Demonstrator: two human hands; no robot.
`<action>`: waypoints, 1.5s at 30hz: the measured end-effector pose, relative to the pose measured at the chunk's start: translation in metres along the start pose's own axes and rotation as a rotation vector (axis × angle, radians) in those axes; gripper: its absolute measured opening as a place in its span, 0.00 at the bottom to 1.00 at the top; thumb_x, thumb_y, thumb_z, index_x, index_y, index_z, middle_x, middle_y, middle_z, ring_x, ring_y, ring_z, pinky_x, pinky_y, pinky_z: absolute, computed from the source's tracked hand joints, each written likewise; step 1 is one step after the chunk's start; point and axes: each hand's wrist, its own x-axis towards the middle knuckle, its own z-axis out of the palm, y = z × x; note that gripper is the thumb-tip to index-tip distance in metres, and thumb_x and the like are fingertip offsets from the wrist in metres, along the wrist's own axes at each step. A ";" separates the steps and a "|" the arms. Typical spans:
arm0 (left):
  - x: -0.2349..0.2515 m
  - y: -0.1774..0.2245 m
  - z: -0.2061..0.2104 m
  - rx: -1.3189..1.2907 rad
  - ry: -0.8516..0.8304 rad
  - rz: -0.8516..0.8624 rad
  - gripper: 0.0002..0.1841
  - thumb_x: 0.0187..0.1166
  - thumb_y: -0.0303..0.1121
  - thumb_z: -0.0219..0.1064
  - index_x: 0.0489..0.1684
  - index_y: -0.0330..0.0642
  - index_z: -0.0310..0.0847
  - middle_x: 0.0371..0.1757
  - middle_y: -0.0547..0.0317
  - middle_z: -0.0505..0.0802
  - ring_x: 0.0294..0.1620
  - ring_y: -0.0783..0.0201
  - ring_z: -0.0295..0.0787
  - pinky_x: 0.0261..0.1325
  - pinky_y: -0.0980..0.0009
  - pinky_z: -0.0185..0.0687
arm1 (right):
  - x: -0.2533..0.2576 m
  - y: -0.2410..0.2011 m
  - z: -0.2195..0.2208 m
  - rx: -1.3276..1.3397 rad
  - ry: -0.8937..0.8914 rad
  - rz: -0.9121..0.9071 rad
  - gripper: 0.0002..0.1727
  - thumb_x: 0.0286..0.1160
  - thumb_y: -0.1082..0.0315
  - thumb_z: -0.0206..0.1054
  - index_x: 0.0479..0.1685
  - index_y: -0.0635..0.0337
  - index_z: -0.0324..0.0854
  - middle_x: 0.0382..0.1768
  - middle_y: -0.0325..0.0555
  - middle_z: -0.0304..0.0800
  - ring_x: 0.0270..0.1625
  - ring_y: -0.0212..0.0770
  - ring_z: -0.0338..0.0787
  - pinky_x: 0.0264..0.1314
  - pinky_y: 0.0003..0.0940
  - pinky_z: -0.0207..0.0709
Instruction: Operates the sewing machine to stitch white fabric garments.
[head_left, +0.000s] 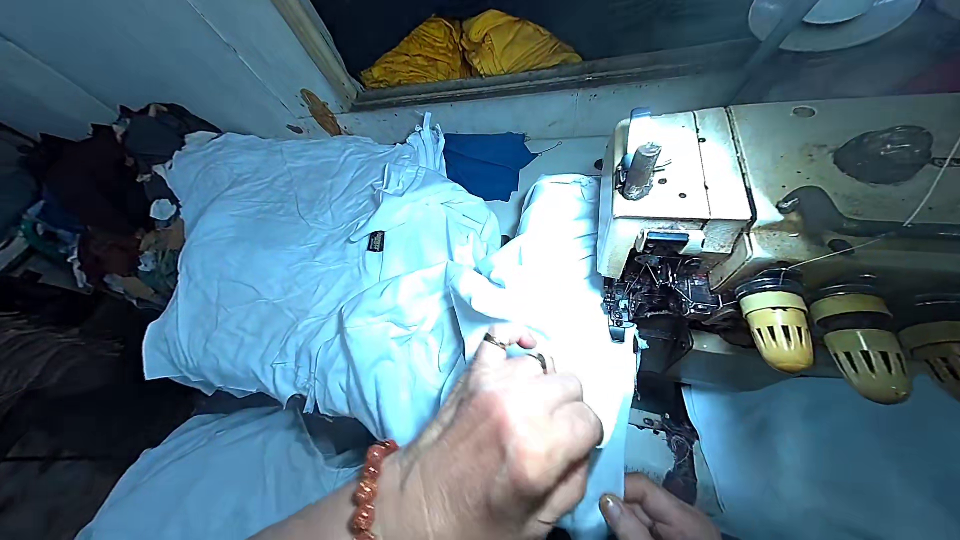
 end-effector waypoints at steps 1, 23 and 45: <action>0.002 0.003 0.007 0.041 -0.007 0.006 0.10 0.77 0.32 0.63 0.26 0.48 0.88 0.24 0.67 0.85 0.29 0.70 0.82 0.70 0.60 0.69 | 0.001 -0.001 -0.001 0.012 0.005 -0.007 0.09 0.75 0.78 0.66 0.39 0.54 0.89 0.27 0.24 0.92 0.29 0.14 0.85 0.34 0.13 0.79; 0.009 0.003 0.016 0.052 0.029 -0.085 0.09 0.72 0.36 0.63 0.23 0.52 0.86 0.20 0.70 0.82 0.27 0.72 0.79 0.67 0.57 0.66 | 0.037 -0.027 0.006 0.020 0.093 -0.024 0.12 0.65 0.84 0.67 0.34 0.55 0.88 0.26 0.24 0.92 0.28 0.16 0.86 0.33 0.14 0.82; 0.002 0.012 0.036 -0.042 0.133 -0.123 0.08 0.75 0.34 0.65 0.26 0.49 0.88 0.22 0.69 0.86 0.29 0.73 0.81 0.69 0.59 0.64 | 0.045 -0.026 0.007 0.185 0.091 -0.067 0.20 0.68 0.84 0.69 0.60 0.62 0.89 0.48 0.34 0.99 0.48 0.27 0.96 0.55 0.25 0.90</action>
